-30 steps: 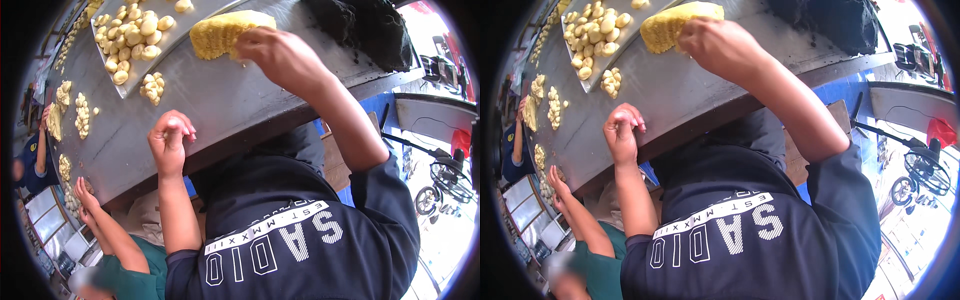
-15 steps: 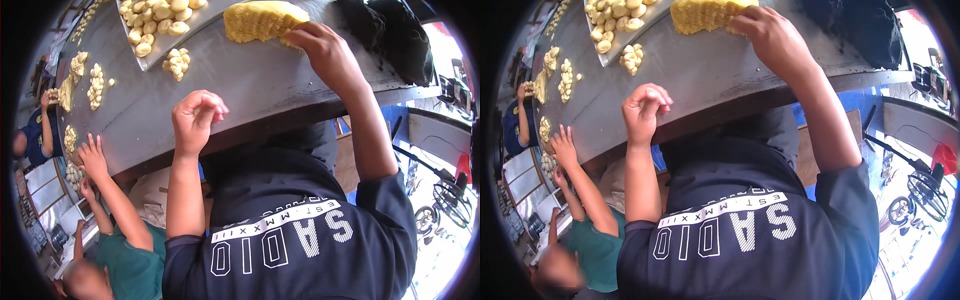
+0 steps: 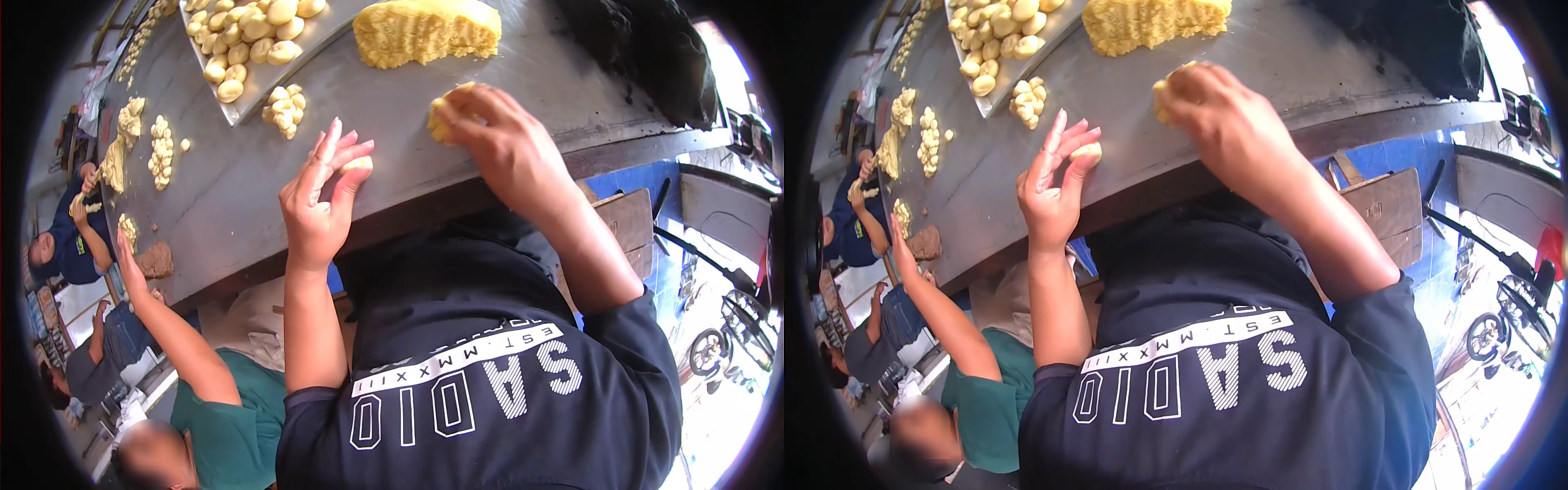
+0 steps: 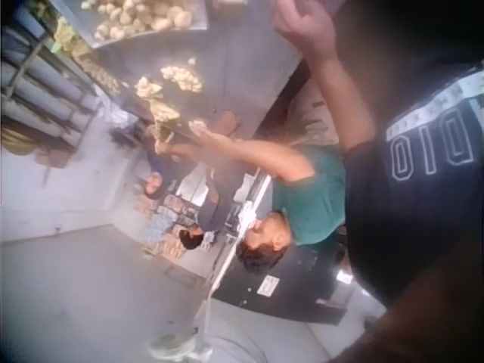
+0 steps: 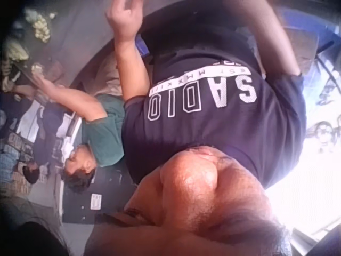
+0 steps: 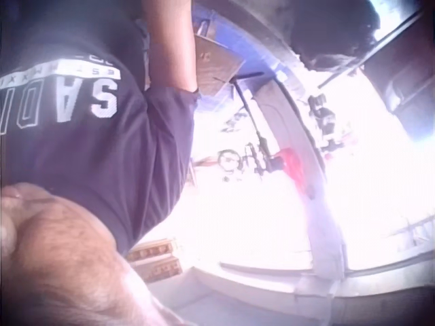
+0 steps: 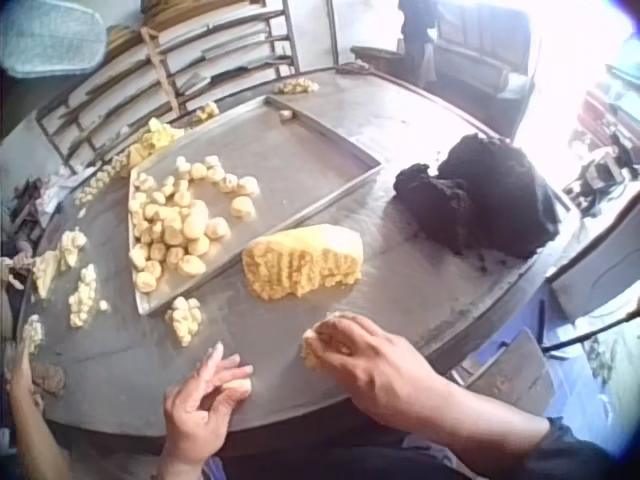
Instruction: The person picks up small pieces of yellow dough, rolls them between their palms, and presses them into a flattened round shape on a table alongside other workers.
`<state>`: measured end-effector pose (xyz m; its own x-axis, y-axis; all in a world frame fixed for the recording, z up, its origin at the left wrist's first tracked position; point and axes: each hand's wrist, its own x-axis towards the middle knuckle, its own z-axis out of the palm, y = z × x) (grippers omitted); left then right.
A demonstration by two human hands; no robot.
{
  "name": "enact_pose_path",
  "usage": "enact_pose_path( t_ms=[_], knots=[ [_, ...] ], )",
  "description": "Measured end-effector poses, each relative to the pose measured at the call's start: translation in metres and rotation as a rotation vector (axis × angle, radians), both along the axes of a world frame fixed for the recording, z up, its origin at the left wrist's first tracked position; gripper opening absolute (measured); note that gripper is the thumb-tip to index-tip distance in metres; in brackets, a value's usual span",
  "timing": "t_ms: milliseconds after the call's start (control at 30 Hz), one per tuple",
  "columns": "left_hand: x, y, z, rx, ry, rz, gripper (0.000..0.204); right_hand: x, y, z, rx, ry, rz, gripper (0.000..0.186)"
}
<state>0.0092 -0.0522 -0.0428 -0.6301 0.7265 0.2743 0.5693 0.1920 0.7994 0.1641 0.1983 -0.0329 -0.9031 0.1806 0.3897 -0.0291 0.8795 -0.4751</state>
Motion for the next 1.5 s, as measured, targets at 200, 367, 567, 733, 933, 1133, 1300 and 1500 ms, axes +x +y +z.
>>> enact_pose_path(
  t_ms=[200,367,567,733,933,1133,1300,1500],
  knots=[
    [-0.021,-0.012,0.017,-0.165,0.165,-0.263,0.068,0.021,0.032,0.005,0.021,0.013,-0.067,0.035],
    [-0.023,-0.011,0.018,-0.185,-0.236,-0.167,0.061,0.024,0.034,0.002,0.023,0.005,0.132,0.031],
    [-0.004,-0.022,-0.008,0.01,-0.336,-0.036,0.052,0.008,0.033,0.0,0.226,0.077,0.04,0.021],
    [0.009,-0.004,0.003,-0.126,0.313,0.028,0.047,0.012,0.026,-0.003,0.12,0.05,0.048,0.016],
    [0.028,-0.008,0.011,0.057,-0.175,0.117,0.036,-0.011,0.053,0.004,0.18,0.078,0.045,0.018],
    [0.006,-0.02,0.006,-0.175,0.286,0.005,0.012,-0.022,0.04,0.007,0.212,-0.067,0.068,0.021],
    [-0.015,-0.013,0.024,-0.263,-0.092,-0.041,0.014,-0.005,0.03,0.01,0.092,0.014,0.092,0.025],
    [-0.024,0.032,0.03,-0.589,0.4,-0.019,0.014,-0.036,0.028,-0.005,0.293,-0.092,-0.059,0.021]
  ],
)
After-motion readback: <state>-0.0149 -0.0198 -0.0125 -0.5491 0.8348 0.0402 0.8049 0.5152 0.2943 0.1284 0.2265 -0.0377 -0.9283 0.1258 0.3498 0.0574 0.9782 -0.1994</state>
